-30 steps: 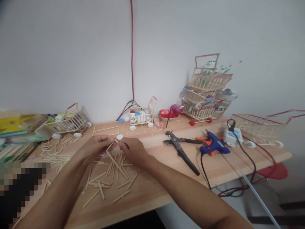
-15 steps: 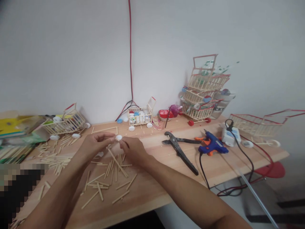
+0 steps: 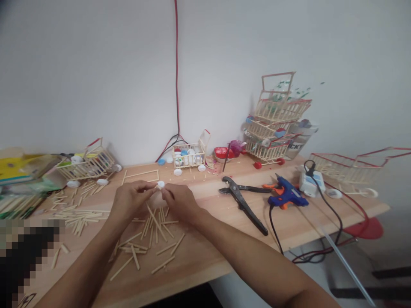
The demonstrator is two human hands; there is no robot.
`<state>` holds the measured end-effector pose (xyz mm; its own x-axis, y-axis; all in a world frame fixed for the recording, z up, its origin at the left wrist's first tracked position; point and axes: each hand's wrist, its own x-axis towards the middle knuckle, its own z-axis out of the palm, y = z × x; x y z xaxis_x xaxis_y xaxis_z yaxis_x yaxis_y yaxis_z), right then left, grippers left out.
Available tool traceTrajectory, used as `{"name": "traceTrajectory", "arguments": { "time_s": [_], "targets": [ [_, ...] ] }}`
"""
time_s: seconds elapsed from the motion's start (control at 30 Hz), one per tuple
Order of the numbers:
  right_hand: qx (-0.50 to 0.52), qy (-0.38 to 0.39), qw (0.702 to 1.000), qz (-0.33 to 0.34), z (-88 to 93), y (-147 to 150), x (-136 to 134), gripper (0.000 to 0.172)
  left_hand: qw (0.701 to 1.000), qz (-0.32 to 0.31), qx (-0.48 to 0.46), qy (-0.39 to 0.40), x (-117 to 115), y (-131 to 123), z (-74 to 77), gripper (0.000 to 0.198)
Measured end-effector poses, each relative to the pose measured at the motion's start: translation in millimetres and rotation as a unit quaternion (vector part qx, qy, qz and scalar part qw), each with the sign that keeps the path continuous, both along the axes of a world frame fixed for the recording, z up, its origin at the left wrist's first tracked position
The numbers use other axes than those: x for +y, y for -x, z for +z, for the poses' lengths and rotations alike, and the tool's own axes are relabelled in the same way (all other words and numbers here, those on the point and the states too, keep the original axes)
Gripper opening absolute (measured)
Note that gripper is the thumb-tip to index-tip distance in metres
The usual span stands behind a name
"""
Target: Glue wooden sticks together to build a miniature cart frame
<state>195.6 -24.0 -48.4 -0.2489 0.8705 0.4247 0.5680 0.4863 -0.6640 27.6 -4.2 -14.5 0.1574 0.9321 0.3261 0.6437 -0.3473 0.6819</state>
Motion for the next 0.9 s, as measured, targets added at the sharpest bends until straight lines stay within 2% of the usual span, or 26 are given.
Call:
{"name": "traceTrajectory", "arguments": {
  "time_s": [0.33, 0.53, 0.73, 0.9],
  "targets": [
    [0.008, -0.013, 1.0, 0.004, 0.7, 1.5, -1.0, 0.023, 1.0, 0.007, -0.001, -0.028, -7.7, -6.6, 5.8, 0.015],
    [0.012, -0.016, 1.0, -0.001, 1.0, 0.8, -0.5, 0.023, 0.998, 0.027, 0.006, -0.049, -8.7, -8.4, 5.0, 0.026],
    [0.016, -0.02, 1.0, 0.001, 0.5, 1.1, 0.2, 0.024, 0.995, -0.005, 0.031, -0.097, -10.4, -8.0, 3.3, 0.015],
    [0.01, -0.016, 1.0, 0.003, 0.2, 2.2, -0.3, 0.024, 0.995, -0.009, 0.027, -0.093, -10.0, -8.3, 1.3, 0.015]
  ]
}}
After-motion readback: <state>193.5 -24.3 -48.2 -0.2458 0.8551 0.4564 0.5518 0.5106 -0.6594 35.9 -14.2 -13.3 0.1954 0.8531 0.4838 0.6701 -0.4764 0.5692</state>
